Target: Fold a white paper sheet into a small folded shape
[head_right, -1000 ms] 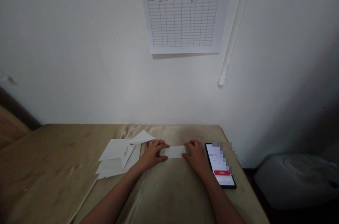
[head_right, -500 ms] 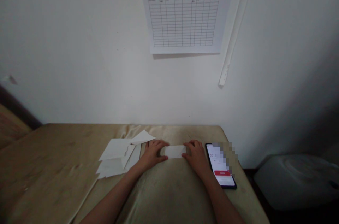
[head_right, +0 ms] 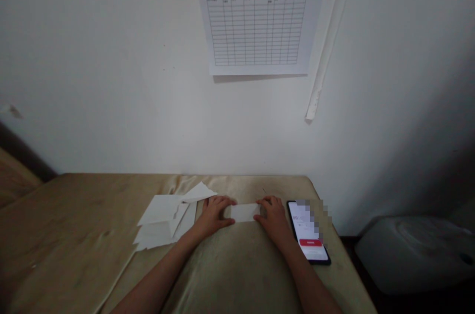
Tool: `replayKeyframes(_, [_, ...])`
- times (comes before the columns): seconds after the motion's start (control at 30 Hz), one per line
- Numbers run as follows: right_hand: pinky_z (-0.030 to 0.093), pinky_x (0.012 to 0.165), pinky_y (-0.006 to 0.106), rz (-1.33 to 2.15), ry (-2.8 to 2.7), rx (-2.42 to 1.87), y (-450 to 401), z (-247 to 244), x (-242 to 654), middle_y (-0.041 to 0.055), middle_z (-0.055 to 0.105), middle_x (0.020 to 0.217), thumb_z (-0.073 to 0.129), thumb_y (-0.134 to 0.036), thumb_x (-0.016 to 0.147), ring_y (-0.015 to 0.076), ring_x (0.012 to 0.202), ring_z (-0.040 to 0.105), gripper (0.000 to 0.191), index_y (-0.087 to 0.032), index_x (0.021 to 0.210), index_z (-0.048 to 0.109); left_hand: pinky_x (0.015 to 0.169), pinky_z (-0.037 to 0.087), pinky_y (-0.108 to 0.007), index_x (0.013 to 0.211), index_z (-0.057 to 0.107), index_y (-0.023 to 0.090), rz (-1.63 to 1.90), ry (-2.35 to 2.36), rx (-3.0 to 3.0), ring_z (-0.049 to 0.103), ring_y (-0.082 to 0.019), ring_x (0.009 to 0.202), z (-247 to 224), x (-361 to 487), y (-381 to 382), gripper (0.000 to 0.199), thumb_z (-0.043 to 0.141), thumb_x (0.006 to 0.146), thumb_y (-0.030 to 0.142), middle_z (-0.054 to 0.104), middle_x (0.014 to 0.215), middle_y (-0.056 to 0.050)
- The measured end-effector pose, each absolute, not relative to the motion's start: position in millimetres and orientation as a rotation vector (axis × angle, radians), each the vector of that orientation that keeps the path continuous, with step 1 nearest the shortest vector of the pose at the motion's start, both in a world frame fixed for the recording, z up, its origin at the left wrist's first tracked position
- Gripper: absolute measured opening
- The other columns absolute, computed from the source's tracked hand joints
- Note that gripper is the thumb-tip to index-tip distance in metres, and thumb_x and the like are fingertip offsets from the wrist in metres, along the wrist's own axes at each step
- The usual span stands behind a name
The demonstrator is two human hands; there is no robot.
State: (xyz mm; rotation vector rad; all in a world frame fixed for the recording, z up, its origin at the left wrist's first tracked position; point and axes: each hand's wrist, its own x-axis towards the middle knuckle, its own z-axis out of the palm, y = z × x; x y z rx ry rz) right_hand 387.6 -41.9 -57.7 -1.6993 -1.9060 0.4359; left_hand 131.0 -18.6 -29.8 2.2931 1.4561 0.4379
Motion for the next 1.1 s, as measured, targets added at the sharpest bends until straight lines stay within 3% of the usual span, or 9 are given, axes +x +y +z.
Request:
replayKeyframes(0.27, [0.036, 0.109, 0.037, 0.449, -1.893, -1.69, -44, -53, 385, 0.0076, 0.059, 0.125, 0.07, -0.024, 0.078, 0.0266, 0.124, 0.048, 0.039, -0.025, 0.117, 0.067, 0.114, 0.021, -0.056, 0.116, 0.067, 0.031, 0.493, 1.438, 2.328, 0.047, -0.03, 0.126, -37, 130, -17, 0.044, 0.08, 0.074, 0.039, 0.062, 0.129, -0.003])
replayKeyframes(0.47, [0.036, 0.109, 0.04, 0.432, -1.935, -1.691, -44, -54, 386, 0.0079, 0.058, 0.126, 0.07, -0.024, 0.08, 0.0273, 0.124, 0.048, 0.046, -0.028, 0.125, 0.066, 0.113, 0.022, -0.06, 0.101, 0.075, 0.029, 0.451, 1.41, 2.409, 0.045, -0.033, 0.128, -41, 127, -16, 0.025, 0.078, 0.079, 0.041, 0.058, 0.136, -0.004])
replayKeyframes(0.63, [0.037, 0.108, 0.039, 0.426, -1.932, -1.666, -42, -58, 388, 0.0083, 0.059, 0.125, 0.071, -0.024, 0.079, 0.0277, 0.124, 0.049, 0.041, -0.027, 0.12, 0.069, 0.116, 0.017, -0.064, 0.097, 0.077, 0.031, 0.405, 1.418, 2.409, 0.039, -0.033, 0.134, -37, 125, -16, 0.02, 0.07, 0.086, 0.046, 0.053, 0.142, -0.002])
replayKeyframes(0.77, [0.037, 0.108, 0.04, 0.453, -1.881, -1.629, -41, -59, 389, 0.0083, 0.059, 0.123, 0.071, -0.023, 0.079, 0.027, 0.121, 0.05, 0.032, -0.026, 0.11, 0.071, 0.116, 0.009, -0.069, 0.1, 0.076, 0.032, 0.366, 1.423, 2.392, 0.037, -0.031, 0.137, -33, 124, -17, 0.031, 0.049, 0.099, 0.045, 0.052, 0.144, -0.001])
replayKeyframes(0.9, [0.038, 0.107, 0.04, 0.5, -1.838, -1.573, -42, -54, 389, 0.0071, 0.062, 0.119, 0.069, -0.023, 0.08, 0.0256, 0.118, 0.052, 0.022, -0.026, 0.101, 0.073, 0.115, 0.005, -0.071, 0.103, 0.076, 0.033, 0.37, 1.448, 2.367, 0.036, -0.031, 0.138, -31, 125, -19, 0.04, 0.039, 0.102, 0.048, 0.052, 0.145, -0.001])
replayKeyframes(1.1, [0.039, 0.104, 0.041, 0.588, -1.819, -1.394, -43, -42, 392, 0.005, 0.069, 0.11, 0.068, -0.026, 0.079, 0.0241, 0.114, 0.056, 0.007, -0.025, 0.082, 0.074, 0.119, 0.009, -0.064, 0.107, 0.076, 0.031, 0.446, 1.468, 2.305, 0.04, -0.028, 0.137, -27, 127, -21, 0.051, 0.028, 0.105, 0.048, 0.057, 0.14, -0.001])
